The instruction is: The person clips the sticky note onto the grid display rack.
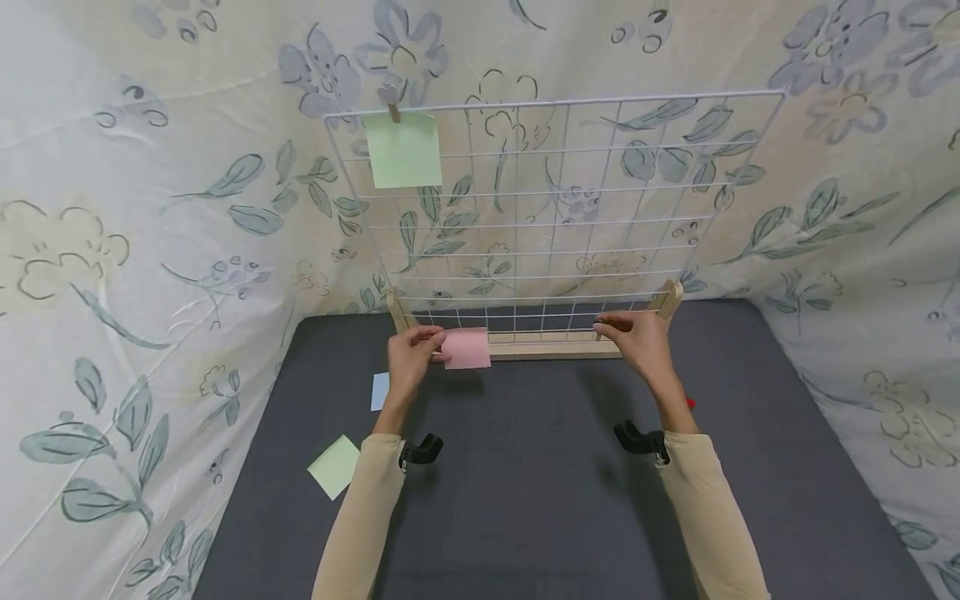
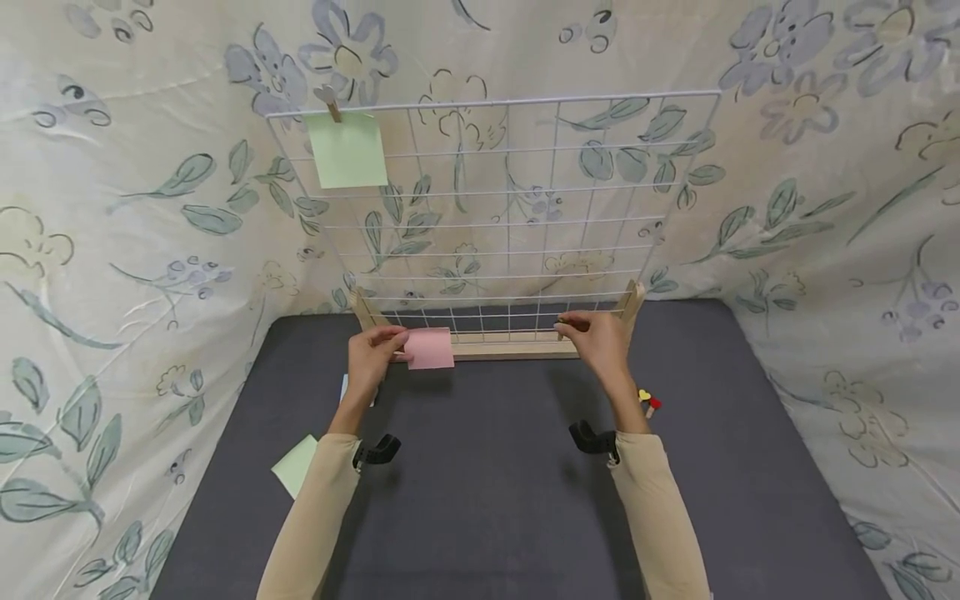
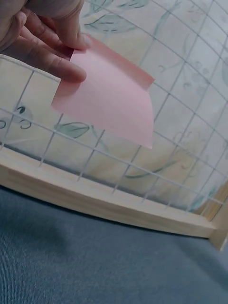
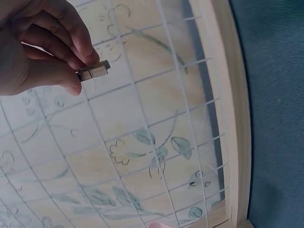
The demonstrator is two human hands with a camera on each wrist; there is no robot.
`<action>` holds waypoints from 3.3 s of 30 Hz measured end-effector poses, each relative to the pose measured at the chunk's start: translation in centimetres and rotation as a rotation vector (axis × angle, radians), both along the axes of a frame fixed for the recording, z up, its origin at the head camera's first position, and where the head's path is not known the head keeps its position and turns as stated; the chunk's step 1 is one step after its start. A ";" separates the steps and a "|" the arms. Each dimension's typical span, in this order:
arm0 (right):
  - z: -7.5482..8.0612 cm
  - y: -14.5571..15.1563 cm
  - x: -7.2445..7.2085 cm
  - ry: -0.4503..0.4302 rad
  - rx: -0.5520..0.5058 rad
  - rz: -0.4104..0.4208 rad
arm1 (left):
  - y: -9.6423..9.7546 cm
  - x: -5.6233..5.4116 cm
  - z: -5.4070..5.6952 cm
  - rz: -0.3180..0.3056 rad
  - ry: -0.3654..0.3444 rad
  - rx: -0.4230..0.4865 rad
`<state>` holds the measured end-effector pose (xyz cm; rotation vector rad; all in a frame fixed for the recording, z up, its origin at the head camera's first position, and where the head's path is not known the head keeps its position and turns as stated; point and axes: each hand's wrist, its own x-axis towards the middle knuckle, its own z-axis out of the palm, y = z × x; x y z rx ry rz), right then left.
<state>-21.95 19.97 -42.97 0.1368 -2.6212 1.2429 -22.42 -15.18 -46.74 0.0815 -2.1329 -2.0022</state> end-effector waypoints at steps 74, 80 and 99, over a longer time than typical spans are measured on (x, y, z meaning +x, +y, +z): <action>14.8 -6.3 -2.7 0.210 -0.033 0.077 | 1.2 -1.9 13.8 -0.071 0.294 -0.023; 16.3 -7.0 -2.8 0.224 -0.032 0.087 | 2.3 -0.2 16.7 -0.070 0.325 -0.057; 20.7 -8.9 -3.2 0.337 -0.078 0.116 | 3.8 -1.7 18.8 -0.072 0.502 -0.102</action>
